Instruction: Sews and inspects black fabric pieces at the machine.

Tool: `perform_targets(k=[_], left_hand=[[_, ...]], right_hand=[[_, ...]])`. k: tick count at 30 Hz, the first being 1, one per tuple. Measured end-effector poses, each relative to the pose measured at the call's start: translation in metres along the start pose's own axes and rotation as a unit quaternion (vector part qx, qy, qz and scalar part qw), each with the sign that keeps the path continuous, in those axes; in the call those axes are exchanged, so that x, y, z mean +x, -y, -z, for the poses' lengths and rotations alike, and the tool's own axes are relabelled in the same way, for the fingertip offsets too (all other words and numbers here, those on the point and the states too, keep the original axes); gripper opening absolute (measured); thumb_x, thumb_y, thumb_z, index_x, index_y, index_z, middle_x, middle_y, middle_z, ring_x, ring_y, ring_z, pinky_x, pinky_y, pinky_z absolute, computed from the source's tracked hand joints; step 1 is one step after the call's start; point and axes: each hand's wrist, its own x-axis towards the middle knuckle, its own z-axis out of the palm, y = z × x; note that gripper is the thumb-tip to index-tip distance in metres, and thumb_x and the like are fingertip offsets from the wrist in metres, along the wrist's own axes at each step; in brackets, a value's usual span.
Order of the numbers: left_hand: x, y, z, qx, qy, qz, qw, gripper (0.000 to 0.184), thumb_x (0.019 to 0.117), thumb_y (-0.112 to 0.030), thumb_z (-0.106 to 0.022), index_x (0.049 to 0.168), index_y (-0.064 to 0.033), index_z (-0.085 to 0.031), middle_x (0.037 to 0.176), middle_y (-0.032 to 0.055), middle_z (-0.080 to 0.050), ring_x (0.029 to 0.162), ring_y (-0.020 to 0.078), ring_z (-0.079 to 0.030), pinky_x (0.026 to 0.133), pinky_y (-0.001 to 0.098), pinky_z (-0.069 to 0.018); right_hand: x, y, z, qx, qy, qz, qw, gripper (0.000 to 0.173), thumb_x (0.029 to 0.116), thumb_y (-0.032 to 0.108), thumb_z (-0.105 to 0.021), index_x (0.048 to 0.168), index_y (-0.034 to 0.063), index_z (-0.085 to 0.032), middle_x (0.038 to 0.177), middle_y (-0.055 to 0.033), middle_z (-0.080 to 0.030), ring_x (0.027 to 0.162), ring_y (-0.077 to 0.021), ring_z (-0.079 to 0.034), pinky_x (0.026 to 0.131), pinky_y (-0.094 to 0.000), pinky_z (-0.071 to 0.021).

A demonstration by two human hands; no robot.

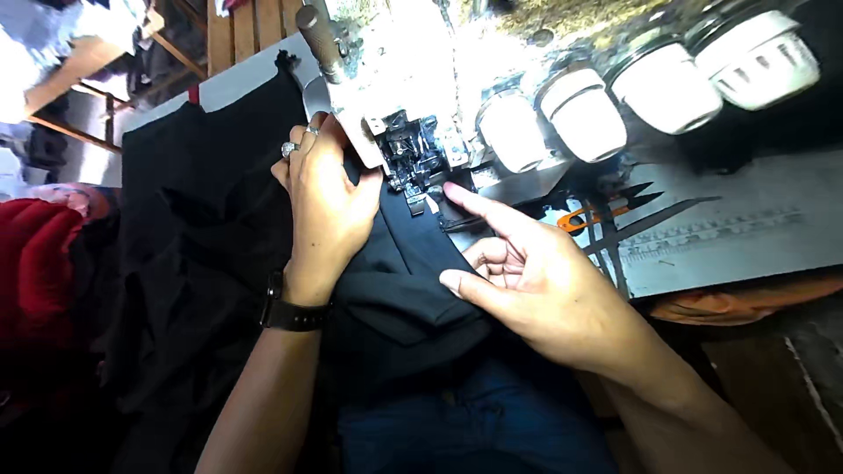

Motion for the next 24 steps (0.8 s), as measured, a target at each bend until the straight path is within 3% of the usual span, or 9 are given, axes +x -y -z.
perform_targets(k=[7, 10, 12, 13, 19, 24], left_hand=[[-0.005, -0.005, -0.001, -0.022, 0.001, -0.008, 1.0, 0.029, 0.0959, -0.022, -0.064, 0.123, -0.013, -0.067, 0.124, 0.0055, -0.065, 0.121, 0.0205, -0.055, 0.097, 0.054, -0.0367], [0.004, 0.002, -0.008, -0.044, -0.025, -0.009, 0.999, 0.031, 0.0908, -0.024, -0.066, 0.12, -0.0149, -0.069, 0.117, 0.0006, -0.068, 0.119, 0.0157, -0.057, 0.1, 0.0535, -0.0333], [0.008, 0.005, -0.009, -0.048, -0.024, -0.005, 0.999, 0.031, 0.0894, -0.023, -0.067, 0.119, -0.0142, -0.069, 0.114, 0.0007, -0.068, 0.117, 0.0155, -0.058, 0.099, 0.0545, -0.0338], [0.011, 0.005, -0.008, -0.043, -0.019, 0.0, 0.999, 0.03, 0.0892, -0.023, -0.067, 0.118, -0.0148, -0.068, 0.114, 0.0005, -0.068, 0.117, 0.0155, -0.058, 0.099, 0.0555, -0.0342], [0.033, 0.01, -0.006, -0.024, -0.01, 0.003, 1.0, 0.043, 0.0879, -0.031, -0.067, 0.126, -0.013, -0.065, 0.121, 0.0058, -0.068, 0.123, 0.0222, -0.058, 0.1, 0.0615, -0.0346], [0.05, 0.017, -0.004, -0.033, -0.01, 0.009, 0.999, 0.029, 0.0863, -0.026, -0.068, 0.11, -0.0102, -0.065, 0.113, 0.0089, -0.068, 0.118, 0.0276, -0.06, 0.095, 0.0642, -0.0378]], right_hand=[[-0.017, -0.006, -0.007, 0.026, -0.032, 0.022, 0.999, 0.063, 0.0902, 0.02, -0.076, 0.148, 0.028, -0.054, 0.077, 0.0071, -0.069, 0.063, -0.0035, -0.064, 0.056, -0.0144, -0.0532], [-0.025, -0.008, -0.014, 0.008, -0.068, 0.08, 0.994, 0.036, 0.0925, 0.019, -0.073, 0.128, 0.0224, -0.068, 0.08, 0.0082, -0.069, 0.069, -0.0027, -0.063, 0.059, -0.0145, -0.052], [-0.025, -0.008, -0.017, -0.001, -0.076, 0.1, 0.992, 0.013, 0.0938, 0.016, -0.072, 0.106, 0.0171, -0.077, 0.091, 0.0063, -0.076, 0.081, -0.004, -0.071, 0.07, -0.017, -0.0598], [-0.024, -0.007, -0.017, -0.01, -0.076, 0.1, 0.992, 0.011, 0.0943, 0.016, -0.071, 0.101, 0.0166, -0.079, 0.092, 0.0066, -0.077, 0.084, -0.0035, -0.071, 0.072, -0.017, -0.0602], [-0.009, -0.006, -0.018, -0.028, -0.082, 0.078, 0.993, 0.009, 0.0912, 0.017, -0.074, 0.096, 0.0196, -0.081, 0.084, 0.0094, -0.075, 0.074, 0.0002, -0.067, 0.064, -0.0149, -0.0554], [0.006, -0.002, -0.018, -0.015, -0.079, 0.087, 0.993, 0.011, 0.09, 0.013, -0.076, 0.099, 0.0175, -0.081, 0.085, 0.0075, -0.076, 0.071, -0.0025, -0.069, 0.062, -0.0189, -0.0566]])
